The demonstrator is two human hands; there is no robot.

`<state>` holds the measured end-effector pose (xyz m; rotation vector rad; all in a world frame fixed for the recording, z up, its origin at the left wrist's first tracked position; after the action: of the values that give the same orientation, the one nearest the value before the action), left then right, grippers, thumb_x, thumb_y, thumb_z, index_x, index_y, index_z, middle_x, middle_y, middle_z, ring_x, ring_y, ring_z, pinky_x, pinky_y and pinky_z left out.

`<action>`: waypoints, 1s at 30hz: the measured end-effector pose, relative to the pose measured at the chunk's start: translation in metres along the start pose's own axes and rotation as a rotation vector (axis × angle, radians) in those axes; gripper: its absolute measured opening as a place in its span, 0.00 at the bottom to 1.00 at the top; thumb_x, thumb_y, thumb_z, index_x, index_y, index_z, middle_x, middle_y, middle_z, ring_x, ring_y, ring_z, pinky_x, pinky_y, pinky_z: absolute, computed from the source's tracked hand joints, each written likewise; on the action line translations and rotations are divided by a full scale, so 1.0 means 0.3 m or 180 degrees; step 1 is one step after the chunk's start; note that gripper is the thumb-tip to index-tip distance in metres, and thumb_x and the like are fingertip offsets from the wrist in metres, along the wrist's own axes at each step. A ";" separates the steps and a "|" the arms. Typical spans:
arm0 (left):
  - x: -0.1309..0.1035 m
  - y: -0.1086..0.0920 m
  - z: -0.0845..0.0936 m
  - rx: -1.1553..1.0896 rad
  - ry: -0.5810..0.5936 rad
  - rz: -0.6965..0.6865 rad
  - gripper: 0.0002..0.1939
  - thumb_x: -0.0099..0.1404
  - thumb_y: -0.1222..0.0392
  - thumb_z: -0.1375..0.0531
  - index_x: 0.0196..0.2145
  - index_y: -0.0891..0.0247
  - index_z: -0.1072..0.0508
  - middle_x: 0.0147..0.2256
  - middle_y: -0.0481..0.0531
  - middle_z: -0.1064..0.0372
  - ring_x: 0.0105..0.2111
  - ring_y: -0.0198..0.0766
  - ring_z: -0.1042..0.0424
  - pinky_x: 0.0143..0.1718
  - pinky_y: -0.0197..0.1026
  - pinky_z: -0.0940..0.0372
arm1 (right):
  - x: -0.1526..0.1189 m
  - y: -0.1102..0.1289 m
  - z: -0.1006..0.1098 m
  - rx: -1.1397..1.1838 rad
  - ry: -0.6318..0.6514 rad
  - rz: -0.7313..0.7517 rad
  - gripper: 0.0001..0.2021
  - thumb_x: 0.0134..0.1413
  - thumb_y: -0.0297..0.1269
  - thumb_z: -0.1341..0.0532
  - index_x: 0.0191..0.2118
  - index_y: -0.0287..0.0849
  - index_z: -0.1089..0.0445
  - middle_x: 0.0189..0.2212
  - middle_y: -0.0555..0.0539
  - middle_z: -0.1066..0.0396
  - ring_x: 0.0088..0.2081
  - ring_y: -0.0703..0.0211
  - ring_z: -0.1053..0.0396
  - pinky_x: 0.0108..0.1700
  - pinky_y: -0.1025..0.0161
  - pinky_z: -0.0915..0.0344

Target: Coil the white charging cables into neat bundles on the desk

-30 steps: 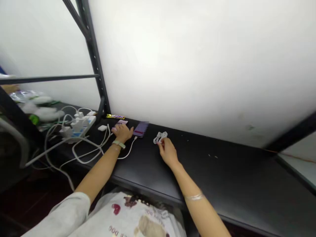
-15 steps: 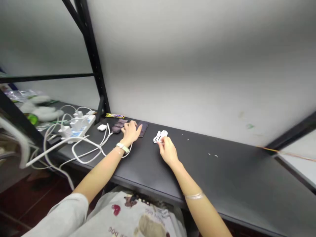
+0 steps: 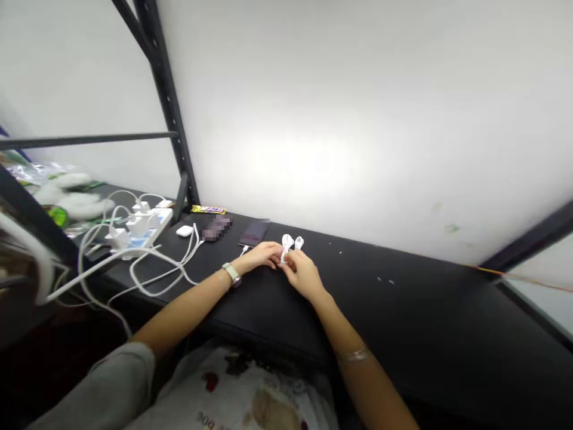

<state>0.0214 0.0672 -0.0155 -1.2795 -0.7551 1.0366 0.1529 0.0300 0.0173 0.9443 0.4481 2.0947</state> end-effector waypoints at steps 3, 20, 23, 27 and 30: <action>0.005 0.005 0.004 -0.0081 0.0088 -0.0076 0.16 0.65 0.55 0.44 0.48 0.66 0.33 0.45 0.55 0.33 0.40 0.39 0.30 0.40 0.47 0.32 | 0.003 -0.012 -0.003 0.0318 -0.0014 -0.0157 0.08 0.49 0.41 0.37 0.30 0.44 0.35 0.27 0.50 0.36 0.27 0.61 0.38 0.31 0.63 0.39; -0.022 -0.041 -0.009 -0.0024 0.0237 -0.0539 0.22 0.57 0.49 0.39 0.46 0.65 0.29 0.33 0.51 0.29 0.29 0.32 0.32 0.27 0.32 0.41 | -0.004 -0.159 -0.064 0.2429 0.0103 -0.2176 0.14 0.63 0.43 0.46 0.38 0.36 0.34 0.26 0.53 0.34 0.20 0.71 0.39 0.21 0.71 0.39; -0.020 -0.039 -0.010 0.0004 0.0249 -0.0593 0.24 0.56 0.49 0.38 0.47 0.65 0.28 0.32 0.52 0.29 0.29 0.32 0.33 0.27 0.32 0.41 | -0.007 -0.146 -0.065 0.2670 0.0227 -0.2229 0.13 0.63 0.43 0.45 0.39 0.36 0.33 0.28 0.52 0.33 0.22 0.70 0.37 0.22 0.70 0.37; -0.020 -0.039 -0.014 0.0043 0.0277 -0.0696 0.25 0.54 0.48 0.37 0.46 0.65 0.28 0.31 0.51 0.29 0.29 0.33 0.33 0.27 0.33 0.41 | -0.010 -0.141 -0.065 0.2874 0.0346 -0.2285 0.11 0.62 0.40 0.44 0.40 0.36 0.33 0.30 0.51 0.32 0.24 0.68 0.35 0.25 0.69 0.35; -0.022 -0.040 -0.016 0.0079 0.0284 -0.0769 0.25 0.54 0.48 0.37 0.46 0.66 0.28 0.30 0.51 0.30 0.28 0.33 0.33 0.27 0.33 0.41 | -0.013 -0.143 -0.065 0.2975 0.0433 -0.2342 0.10 0.62 0.39 0.44 0.41 0.36 0.33 0.31 0.50 0.32 0.25 0.68 0.34 0.26 0.68 0.34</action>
<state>0.0256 0.0596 -0.0038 -1.1729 -0.8038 0.7867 0.1618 0.0543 -0.0224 0.9083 1.6490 1.2261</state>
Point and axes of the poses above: each hand's wrist, its own x-axis towards the middle knuckle, its own z-axis out of the back of the hand, y = z × x, the point moved 5 cm from there along x, towards the middle knuckle
